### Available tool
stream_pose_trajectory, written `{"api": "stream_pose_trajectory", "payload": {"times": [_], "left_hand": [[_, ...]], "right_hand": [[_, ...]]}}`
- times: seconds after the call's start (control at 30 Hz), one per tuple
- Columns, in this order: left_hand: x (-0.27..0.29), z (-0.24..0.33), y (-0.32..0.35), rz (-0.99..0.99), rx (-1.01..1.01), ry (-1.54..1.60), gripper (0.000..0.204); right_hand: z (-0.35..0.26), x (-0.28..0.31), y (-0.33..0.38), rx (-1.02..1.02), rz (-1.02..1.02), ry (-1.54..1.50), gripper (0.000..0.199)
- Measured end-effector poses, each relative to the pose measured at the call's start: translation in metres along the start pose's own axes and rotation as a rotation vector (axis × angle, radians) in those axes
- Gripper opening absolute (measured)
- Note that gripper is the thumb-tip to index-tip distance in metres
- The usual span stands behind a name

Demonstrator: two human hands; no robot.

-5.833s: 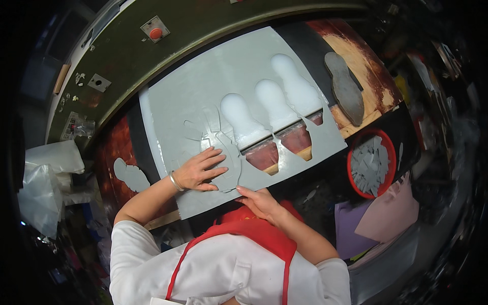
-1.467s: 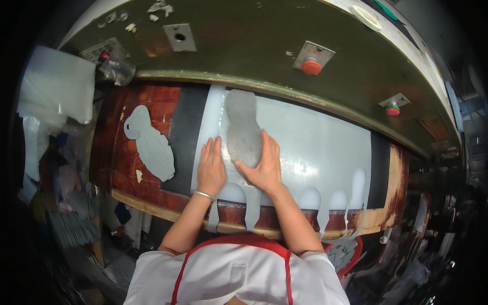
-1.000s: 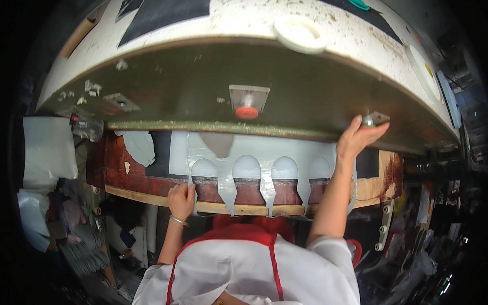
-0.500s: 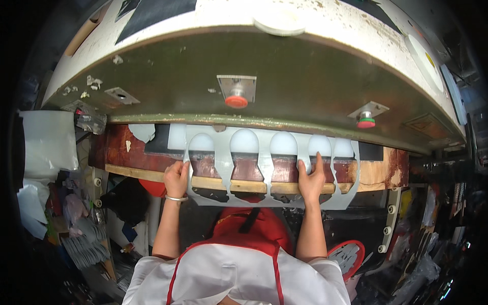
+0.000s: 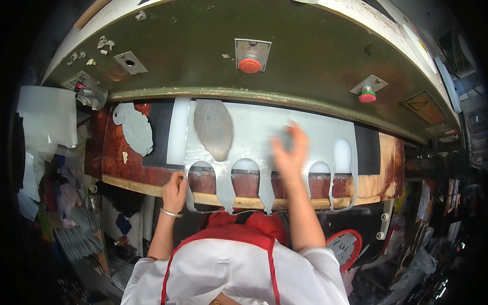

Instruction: The person places a large sheet of light-colored material onto a cutting machine, aligns it, and presses a button to cut out multiple shoe-shaped pieces. The person removes the cut pieces and the remaining sheet, then repeats the process with a new sheet.

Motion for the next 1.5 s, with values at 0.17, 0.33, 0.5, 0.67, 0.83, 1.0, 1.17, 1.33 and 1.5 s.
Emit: {"api": "stream_pose_trajectory", "payload": {"times": [0.17, 0.33, 0.5, 0.67, 0.83, 1.0, 1.17, 1.33, 1.5], "left_hand": [[-0.012, -0.001, 0.034, 0.005, 0.034, -0.293, 0.027], [-0.009, -0.002, 0.082, 0.105, -0.096, -0.241, 0.024], [-0.012, -0.011, 0.098, 0.092, -0.127, -0.224, 0.022], [-0.013, -0.008, 0.089, 0.100, -0.148, -0.215, 0.021], [-0.012, -0.010, 0.057, 0.066, -0.026, -0.140, 0.023], [-0.003, 0.007, 0.003, 0.153, -0.055, -0.193, 0.026], [0.000, 0.022, -0.062, 0.243, -0.073, -0.222, 0.029], [0.001, 0.023, -0.130, 0.259, -0.032, -0.228, 0.029], [0.001, 0.024, -0.163, 0.244, -0.081, -0.213, 0.030]], "right_hand": [[-0.070, -0.156, 0.062, 0.342, -0.390, 0.304, 0.102], [-0.075, -0.134, 0.087, 0.201, -0.448, 0.138, 0.098], [-0.053, -0.076, 0.073, -0.164, -0.628, -0.533, 0.101], [-0.045, -0.049, 0.073, 0.191, -0.429, 0.280, 0.099], [-0.019, -0.073, 0.051, 0.236, -0.360, 0.265, 0.102], [-0.003, -0.031, -0.021, 0.108, -0.204, 0.187, 0.102], [-0.015, 0.155, -0.106, 0.048, 0.652, 0.412, 0.082], [0.005, 0.134, -0.141, 0.177, 0.563, 0.463, 0.088], [0.035, 0.122, -0.132, 0.138, 0.528, 0.423, 0.091]]}}
Point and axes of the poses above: each hand's wrist, its own y-axis away from the middle knuckle, its own x-axis out of the back of the hand, z = x × y, the point moved 9 cm from there along -y, towards the middle knuckle, and after that the axes turned 7 degrees about -z, right-handed, at the moved point
